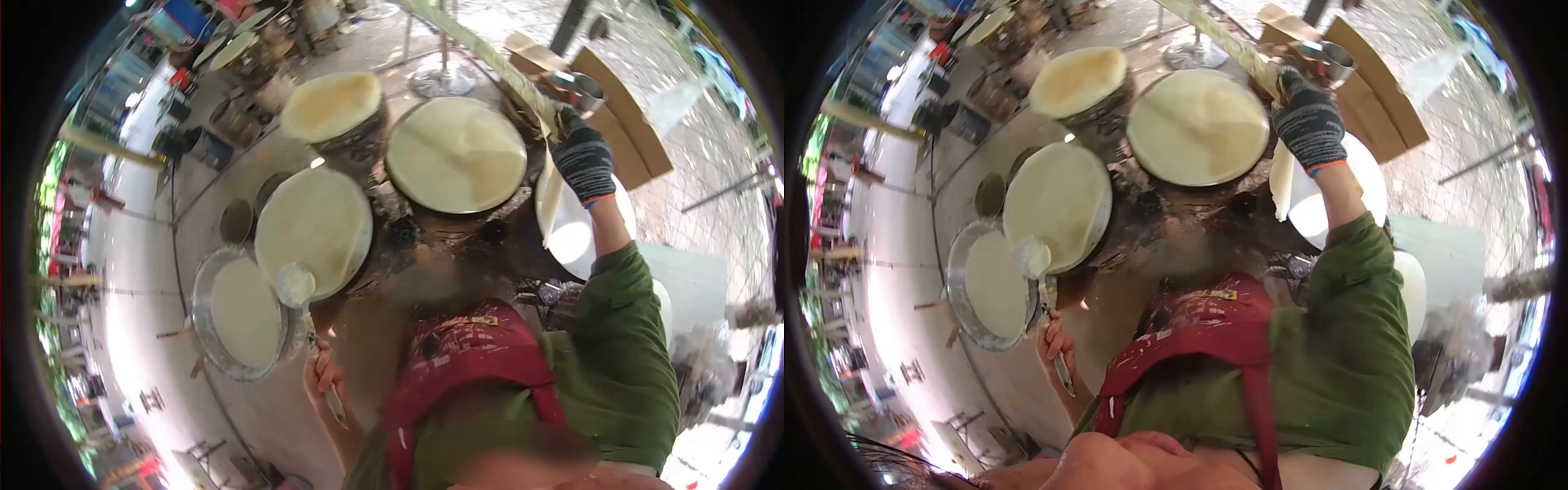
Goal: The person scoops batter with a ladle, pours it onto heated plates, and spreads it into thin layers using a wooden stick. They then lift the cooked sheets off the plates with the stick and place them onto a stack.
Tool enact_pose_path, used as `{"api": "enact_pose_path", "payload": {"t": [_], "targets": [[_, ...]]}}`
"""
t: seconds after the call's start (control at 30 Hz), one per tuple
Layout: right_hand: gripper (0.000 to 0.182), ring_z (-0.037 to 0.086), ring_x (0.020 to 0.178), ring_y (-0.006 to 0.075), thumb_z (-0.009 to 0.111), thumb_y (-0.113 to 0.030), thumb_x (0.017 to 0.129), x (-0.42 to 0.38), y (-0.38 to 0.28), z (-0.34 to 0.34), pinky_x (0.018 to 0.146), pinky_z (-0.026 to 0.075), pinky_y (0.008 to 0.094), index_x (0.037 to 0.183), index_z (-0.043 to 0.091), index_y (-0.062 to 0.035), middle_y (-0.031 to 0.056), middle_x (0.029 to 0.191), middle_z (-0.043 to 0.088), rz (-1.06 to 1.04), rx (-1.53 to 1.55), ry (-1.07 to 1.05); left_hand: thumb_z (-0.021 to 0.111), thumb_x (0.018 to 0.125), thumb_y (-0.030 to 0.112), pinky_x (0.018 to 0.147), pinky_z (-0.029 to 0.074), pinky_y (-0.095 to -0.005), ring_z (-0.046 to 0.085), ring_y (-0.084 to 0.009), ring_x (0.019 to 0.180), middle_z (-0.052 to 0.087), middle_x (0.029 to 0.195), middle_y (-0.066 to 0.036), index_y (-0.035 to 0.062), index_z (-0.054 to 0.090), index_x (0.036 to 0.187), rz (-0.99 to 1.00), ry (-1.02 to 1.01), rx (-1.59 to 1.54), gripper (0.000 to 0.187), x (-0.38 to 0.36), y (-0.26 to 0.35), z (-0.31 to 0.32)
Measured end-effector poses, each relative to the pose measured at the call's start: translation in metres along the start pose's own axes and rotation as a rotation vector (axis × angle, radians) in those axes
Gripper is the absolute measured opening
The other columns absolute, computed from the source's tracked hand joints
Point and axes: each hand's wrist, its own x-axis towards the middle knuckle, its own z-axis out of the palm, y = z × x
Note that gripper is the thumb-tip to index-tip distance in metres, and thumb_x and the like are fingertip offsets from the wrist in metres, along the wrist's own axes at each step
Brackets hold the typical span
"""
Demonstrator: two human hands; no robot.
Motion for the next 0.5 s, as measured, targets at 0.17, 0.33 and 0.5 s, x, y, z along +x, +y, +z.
{"api": "enact_pose_path", "payload": {"t": [0.17,0.33,0.5], "targets": [[0.045,0.061,0.091,0.0321,0.067,-0.019,0.073,0.029,-0.161,-0.016,0.081,0.048,0.0385,0.114,0.056,-0.0041,0.0177,0.099,0.063,-0.331,0.235,-0.054,0.042,0.092,0.010,0.031,0.024,-0.0153,0.028,-0.0030,0.034,0.038,0.065,0.001,-0.0067,0.046,0.104,0.098,0.112,0.061,0.021,-0.003,0.061,-0.018],[0.051,0.064,0.089,0.0302,0.072,-0.028,0.073,0.048,-0.275,0.002,0.080,0.051,0.0336,0.111,0.058,0.0023,0.0224,0.100,0.063,-0.450,0.636,-0.064,0.044,0.092,0.009,0.032,0.027,-0.0154,0.032,-0.0031,0.035,0.040,0.065,-0.001,-0.0081,0.040,0.105,0.252,0.179,0.039,0.022,-0.024,0.099,-0.034],[0.048,0.062,0.071,0.0172,0.076,-0.020,0.068,0.089,-0.335,0.050,0.064,0.050,0.0295,0.108,0.059,0.0018,0.0125,0.085,0.066,-0.041,1.024,-0.500,0.041,0.093,0.010,0.033,0.026,-0.0155,0.033,-0.0027,0.035,0.040,0.064,0.000,-0.0081,0.040,0.104,0.401,0.331,0.005,0.021,-0.053,0.099,-0.055]]}}
